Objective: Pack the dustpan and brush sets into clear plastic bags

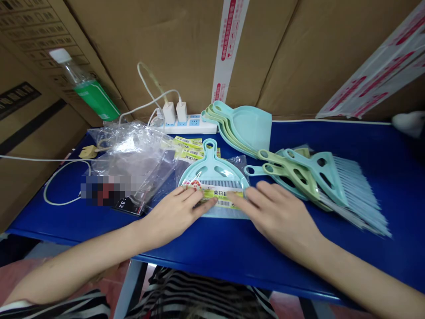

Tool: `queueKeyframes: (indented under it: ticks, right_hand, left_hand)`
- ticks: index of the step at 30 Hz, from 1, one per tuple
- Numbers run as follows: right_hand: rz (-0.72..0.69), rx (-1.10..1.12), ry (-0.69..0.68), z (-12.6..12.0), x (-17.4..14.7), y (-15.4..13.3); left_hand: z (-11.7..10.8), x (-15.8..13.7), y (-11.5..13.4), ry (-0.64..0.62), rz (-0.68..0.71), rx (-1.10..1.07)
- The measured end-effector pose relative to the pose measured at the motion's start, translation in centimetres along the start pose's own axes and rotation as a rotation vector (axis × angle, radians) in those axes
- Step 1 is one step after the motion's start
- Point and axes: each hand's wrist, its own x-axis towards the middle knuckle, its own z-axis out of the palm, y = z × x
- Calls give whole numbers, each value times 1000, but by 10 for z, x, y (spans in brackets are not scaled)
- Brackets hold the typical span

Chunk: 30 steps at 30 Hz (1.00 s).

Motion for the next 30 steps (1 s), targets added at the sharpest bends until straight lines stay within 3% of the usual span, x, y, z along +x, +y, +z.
queueKeyframes:
  ticks: [3,10,21,26,30]
  right_hand:
    - [-166,-41,-1,5,9,-4]
    - [-250,-26,-36,16,2,3]
    - [-257,67,-161,4,-8,30]
    - [-203,207,-271,-5,-11,45]
    - [-172,304,-309,-8,-12,52]
  left_hand:
    - [-3,3,-1,-29,7,1]
    - [-3,7,4,-3,6,63]
    - [-13,-7,-5,-98,-20,114]
    - [-20,-17,-15,-75,-40,164]
    - [-24,-23,-22,-127,-98,134]
